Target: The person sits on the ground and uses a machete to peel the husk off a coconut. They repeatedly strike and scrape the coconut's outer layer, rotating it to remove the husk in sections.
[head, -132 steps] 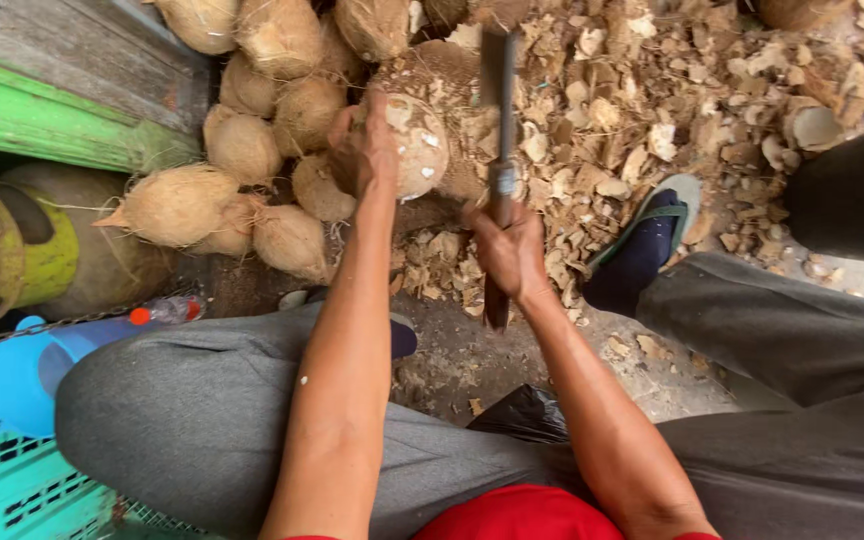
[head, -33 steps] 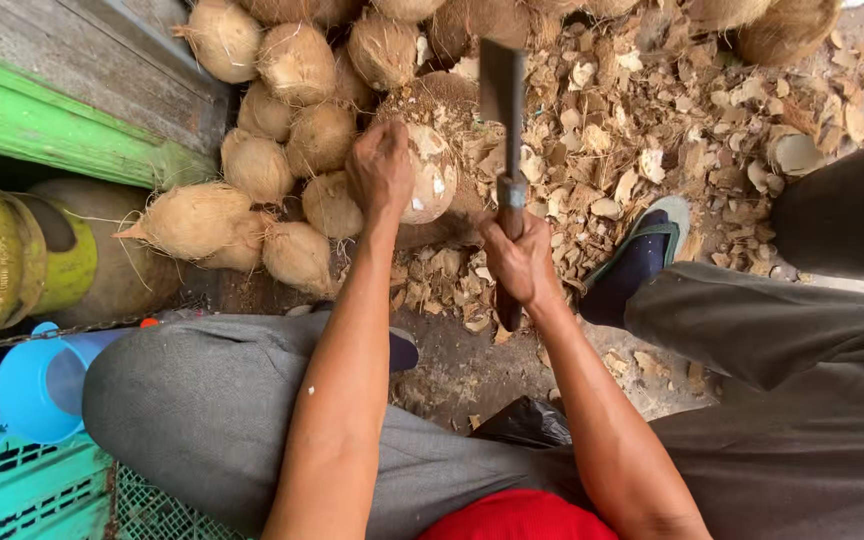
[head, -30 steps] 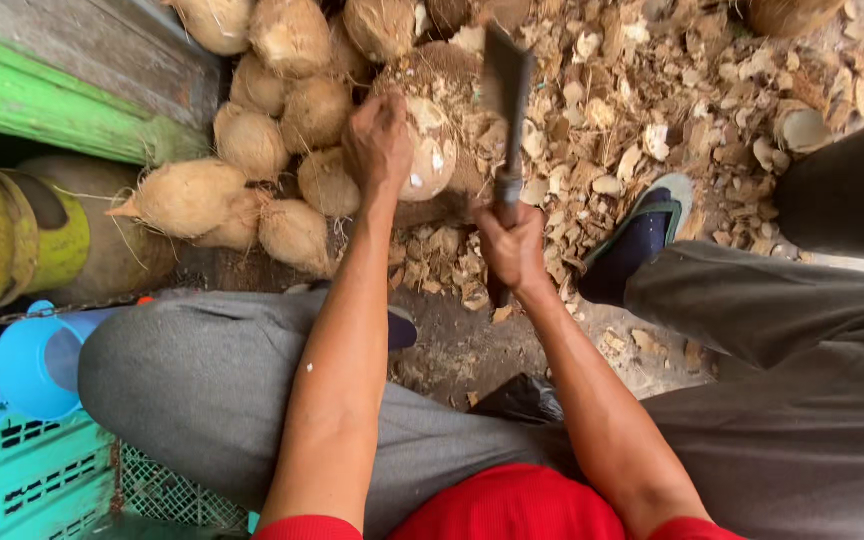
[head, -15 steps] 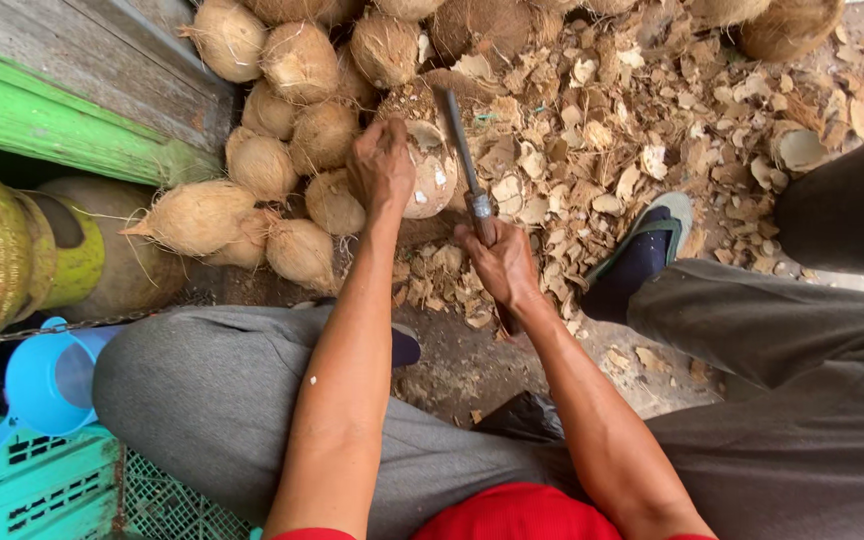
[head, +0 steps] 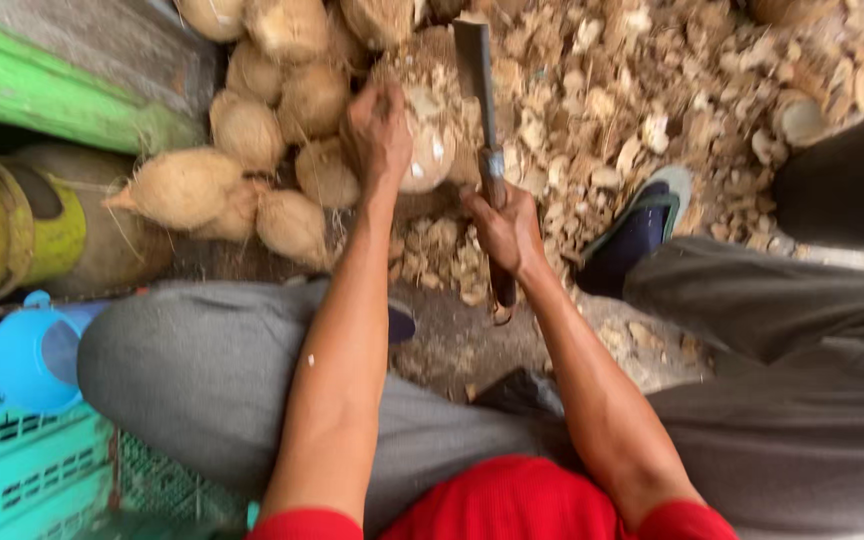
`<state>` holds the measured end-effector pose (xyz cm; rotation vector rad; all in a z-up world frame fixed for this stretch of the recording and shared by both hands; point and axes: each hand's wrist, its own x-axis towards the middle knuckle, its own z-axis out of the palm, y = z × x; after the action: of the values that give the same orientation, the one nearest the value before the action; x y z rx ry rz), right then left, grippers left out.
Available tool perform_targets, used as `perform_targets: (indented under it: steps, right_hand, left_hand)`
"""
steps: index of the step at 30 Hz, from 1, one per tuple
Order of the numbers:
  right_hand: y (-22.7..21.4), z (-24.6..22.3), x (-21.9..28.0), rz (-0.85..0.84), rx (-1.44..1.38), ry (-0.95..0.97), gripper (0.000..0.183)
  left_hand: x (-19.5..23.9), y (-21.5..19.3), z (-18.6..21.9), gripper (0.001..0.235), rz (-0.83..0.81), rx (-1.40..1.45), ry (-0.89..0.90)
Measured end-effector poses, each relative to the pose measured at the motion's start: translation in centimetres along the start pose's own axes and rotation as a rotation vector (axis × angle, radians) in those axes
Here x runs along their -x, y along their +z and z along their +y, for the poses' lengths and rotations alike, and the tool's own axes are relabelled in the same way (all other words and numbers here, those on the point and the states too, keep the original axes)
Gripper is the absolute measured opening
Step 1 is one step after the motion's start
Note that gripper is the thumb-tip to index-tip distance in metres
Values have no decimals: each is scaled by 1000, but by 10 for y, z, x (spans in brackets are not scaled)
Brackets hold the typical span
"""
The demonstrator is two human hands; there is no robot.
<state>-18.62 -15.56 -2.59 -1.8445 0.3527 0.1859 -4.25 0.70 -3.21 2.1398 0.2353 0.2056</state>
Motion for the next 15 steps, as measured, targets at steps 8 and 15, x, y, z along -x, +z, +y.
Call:
perform_targets:
  steps: [8,15]
  right_hand:
    - [4,-21,-7,-106,50,81,9]
    - [8,-17,-3,52,10,17,32]
  left_hand:
    - [-25,7,8,48,-44,-83,-192]
    - [-15,9,-1,50,-89,-118,-185]
